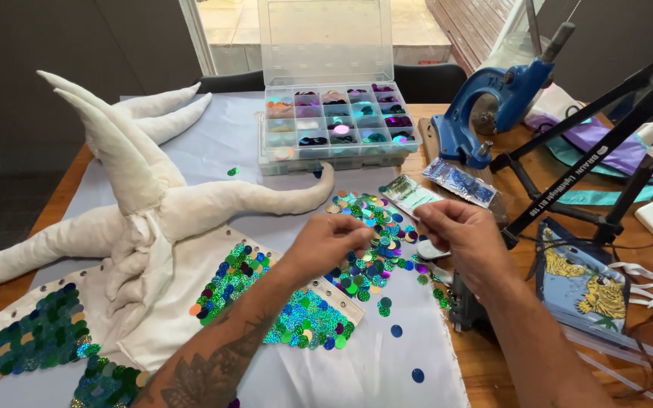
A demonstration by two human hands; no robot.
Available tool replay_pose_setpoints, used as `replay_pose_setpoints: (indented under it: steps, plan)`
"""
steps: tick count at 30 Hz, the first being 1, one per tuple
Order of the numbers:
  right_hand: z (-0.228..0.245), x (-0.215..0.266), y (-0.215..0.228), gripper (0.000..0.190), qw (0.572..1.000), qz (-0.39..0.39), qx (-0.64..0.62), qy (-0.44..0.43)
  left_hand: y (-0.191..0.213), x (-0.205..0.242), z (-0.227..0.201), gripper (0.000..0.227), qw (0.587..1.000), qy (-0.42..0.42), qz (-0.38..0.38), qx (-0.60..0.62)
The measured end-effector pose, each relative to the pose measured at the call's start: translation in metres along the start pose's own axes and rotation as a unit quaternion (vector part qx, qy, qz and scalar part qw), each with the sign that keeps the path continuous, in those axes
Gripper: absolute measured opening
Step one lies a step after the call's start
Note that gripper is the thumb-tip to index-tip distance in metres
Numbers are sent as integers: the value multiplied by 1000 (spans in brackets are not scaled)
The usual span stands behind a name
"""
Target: Applying large iridescent sequins to a white fabric costume piece using a hot glue gun.
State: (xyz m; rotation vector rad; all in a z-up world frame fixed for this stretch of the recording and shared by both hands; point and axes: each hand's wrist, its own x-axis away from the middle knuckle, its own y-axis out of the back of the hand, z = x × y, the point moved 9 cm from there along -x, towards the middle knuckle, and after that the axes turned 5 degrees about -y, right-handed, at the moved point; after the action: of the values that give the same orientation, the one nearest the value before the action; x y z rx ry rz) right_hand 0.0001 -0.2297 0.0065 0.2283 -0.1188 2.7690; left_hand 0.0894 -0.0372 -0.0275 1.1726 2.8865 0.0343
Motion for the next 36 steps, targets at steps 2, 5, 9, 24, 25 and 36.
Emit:
replay_pose_setpoints:
  steps: [2, 5, 9, 24, 25, 36]
  plan:
    - [6, 2, 2, 19, 1000, -19, 2, 1, 26, -6, 21, 25, 999, -3, -24, -25]
    - [11, 6, -2, 19, 997, -52, 49, 9, 54, -5, 24, 25, 994, 4, -71, -87]
    - [-4, 3, -29, 18, 989, -10, 145, -16, 65, -3, 20, 28, 980, 40, -89, -173]
    - [-33, -35, -67, 31, 907, -3, 419, 42, 29, 4, 15, 23, 881, -52, 21, -469]
    - [-32, -35, -69, 31, 907, -2, 419, 42, 29, 6, 17, 23, 881, -52, 21, -469]
    - [-26, -30, -70, 29, 945, 42, 324, 16, 32, 8, -10, 13, 880, -102, -21, -463]
